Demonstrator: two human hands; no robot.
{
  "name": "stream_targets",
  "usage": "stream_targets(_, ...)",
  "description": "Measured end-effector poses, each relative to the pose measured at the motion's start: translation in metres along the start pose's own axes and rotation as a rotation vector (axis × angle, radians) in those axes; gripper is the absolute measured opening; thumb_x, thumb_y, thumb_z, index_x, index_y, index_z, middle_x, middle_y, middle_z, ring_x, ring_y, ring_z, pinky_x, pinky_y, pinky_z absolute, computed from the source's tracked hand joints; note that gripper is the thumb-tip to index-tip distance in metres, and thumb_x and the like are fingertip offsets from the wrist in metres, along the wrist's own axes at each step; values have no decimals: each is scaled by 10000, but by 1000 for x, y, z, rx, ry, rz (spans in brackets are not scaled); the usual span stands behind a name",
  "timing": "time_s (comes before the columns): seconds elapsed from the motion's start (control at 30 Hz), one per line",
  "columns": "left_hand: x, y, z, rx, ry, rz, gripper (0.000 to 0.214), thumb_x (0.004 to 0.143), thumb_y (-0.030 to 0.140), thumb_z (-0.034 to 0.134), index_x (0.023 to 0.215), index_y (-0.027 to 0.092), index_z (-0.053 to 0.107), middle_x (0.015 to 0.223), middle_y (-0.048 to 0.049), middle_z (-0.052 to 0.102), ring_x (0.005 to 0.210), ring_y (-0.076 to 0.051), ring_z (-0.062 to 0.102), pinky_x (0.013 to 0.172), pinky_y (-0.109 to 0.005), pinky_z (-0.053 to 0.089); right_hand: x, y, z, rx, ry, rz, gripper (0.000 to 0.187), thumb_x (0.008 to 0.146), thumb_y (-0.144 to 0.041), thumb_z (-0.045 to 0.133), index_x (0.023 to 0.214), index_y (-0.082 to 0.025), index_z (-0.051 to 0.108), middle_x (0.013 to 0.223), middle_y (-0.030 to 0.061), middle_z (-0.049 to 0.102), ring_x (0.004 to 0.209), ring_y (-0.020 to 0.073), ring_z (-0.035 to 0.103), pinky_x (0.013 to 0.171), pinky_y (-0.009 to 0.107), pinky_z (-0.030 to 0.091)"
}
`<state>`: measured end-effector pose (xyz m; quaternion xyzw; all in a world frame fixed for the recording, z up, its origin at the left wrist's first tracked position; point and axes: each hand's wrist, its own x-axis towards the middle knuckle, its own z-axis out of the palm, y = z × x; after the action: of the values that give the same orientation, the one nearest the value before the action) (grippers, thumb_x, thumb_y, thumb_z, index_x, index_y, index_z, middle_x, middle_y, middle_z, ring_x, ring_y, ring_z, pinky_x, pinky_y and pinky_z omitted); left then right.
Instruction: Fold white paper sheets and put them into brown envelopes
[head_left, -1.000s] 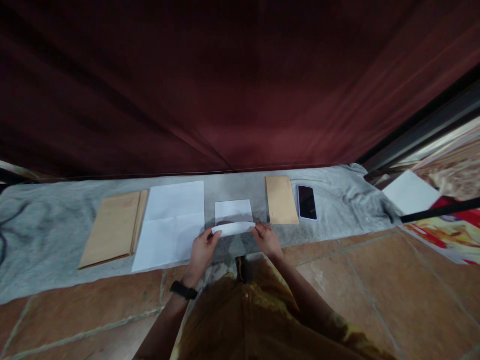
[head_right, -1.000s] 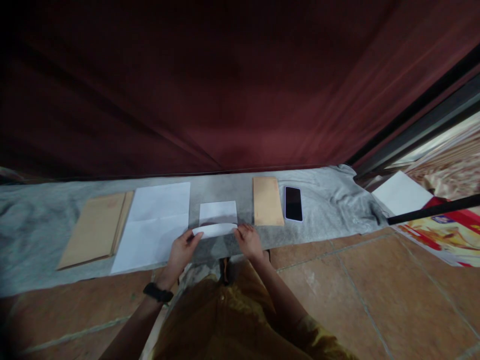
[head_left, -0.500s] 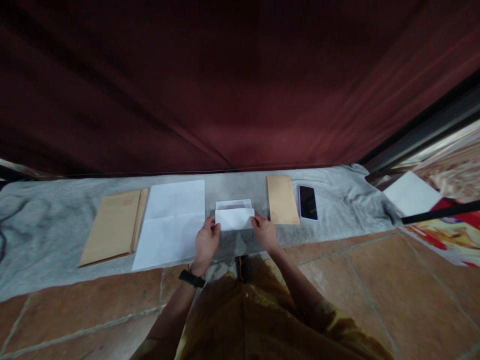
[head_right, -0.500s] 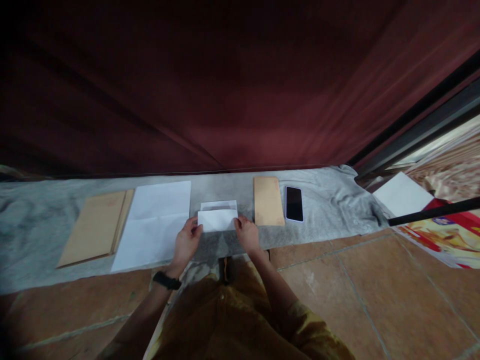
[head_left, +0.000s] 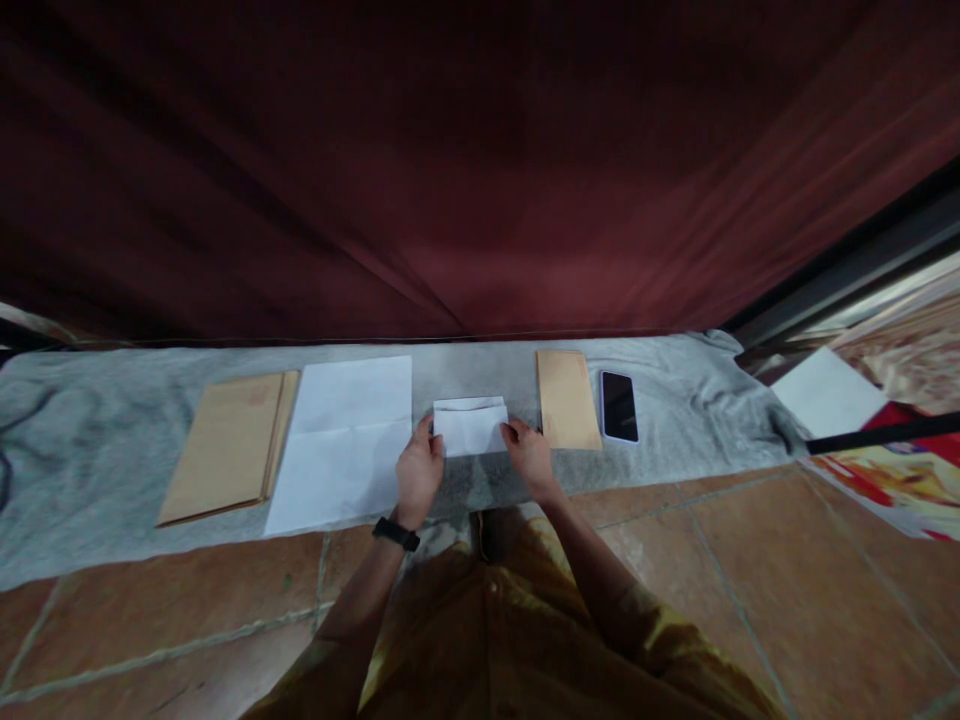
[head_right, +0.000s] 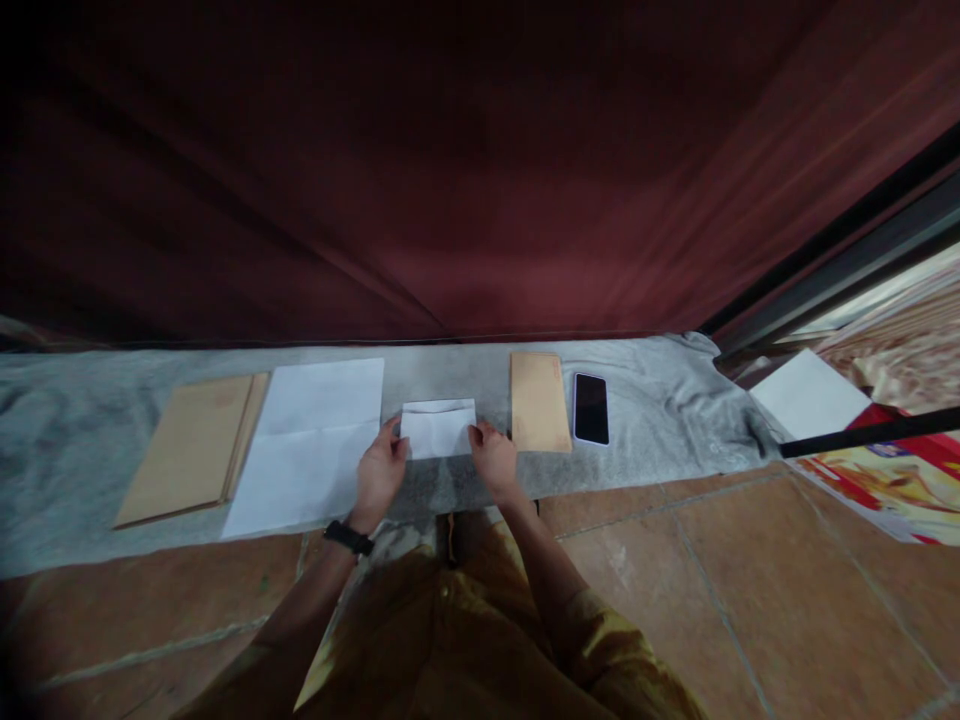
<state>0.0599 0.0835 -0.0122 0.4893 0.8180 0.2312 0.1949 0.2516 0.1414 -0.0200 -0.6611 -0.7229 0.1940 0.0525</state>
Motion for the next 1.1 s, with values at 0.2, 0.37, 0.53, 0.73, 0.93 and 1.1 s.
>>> stream_targets(0.2, 8, 3, 1, 33, 9, 19, 471, 973, 239, 468, 1438, 182, 515, 1175, -111, 739, 1045, -258, 711, 922, -360, 546, 9, -6, -2, -46, -7, 25, 332, 1059, -437, 450, 1144, -234, 699, 1002, 78, 787, 922, 205, 745, 750, 238, 471)
stream_targets(0.37, 14, 7, 1, 54, 1, -2, 474, 970, 247, 477, 1440, 198, 515, 1168, -104, 740, 1022, -257, 713, 905, -360, 547, 15, -10, -3, -61, -21, 64, 330, 1058, -433, 453, 1159, -233, 695, 1008, 82, 789, 958, 208, 748, 803, 245, 490)
stream_targets(0.53, 15, 10, -1, 47, 2, -12, 473, 966, 245, 491, 1437, 208, 517, 1138, -97, 748, 999, -252, 717, 896, -351, 540, 18, -13, -6, -55, -20, 76, 328, 1054, -422, 456, 1144, -229, 706, 1047, 85, 785, 979, 210, 744, 830, 253, 499)
stream_targets(0.73, 18, 14, -4, 39, -12, -42, 493, 959, 247, 504, 1450, 211, 506, 1118, -97, 750, 1000, -258, 716, 886, -357, 540, 21, -16, -8, -81, -35, 102, 361, 1052, -450, 444, 1129, -217, 708, 1010, 89, 785, 960, 212, 746, 817, 255, 506)
stream_targets(0.93, 21, 13, -2, 47, 1, -44, 492, 962, 251, 500, 1452, 205, 509, 1135, -110, 749, 1016, -263, 715, 897, -364, 538, 21, -17, -7, -123, 3, 67, 373, 1063, -443, 424, 1179, -194, 676, 1012, 110, 781, 955, 221, 749, 812, 270, 508)
stream_targets(1.1, 27, 9, -1, 26, -3, -40, 475, 957, 252, 506, 1429, 208, 535, 1090, -98, 761, 997, -261, 719, 875, -354, 540, 27, -17, -6, -110, -24, 97, 378, 1058, -452, 418, 1140, -210, 696, 991, 98, 783, 958, 221, 748, 815, 276, 514)
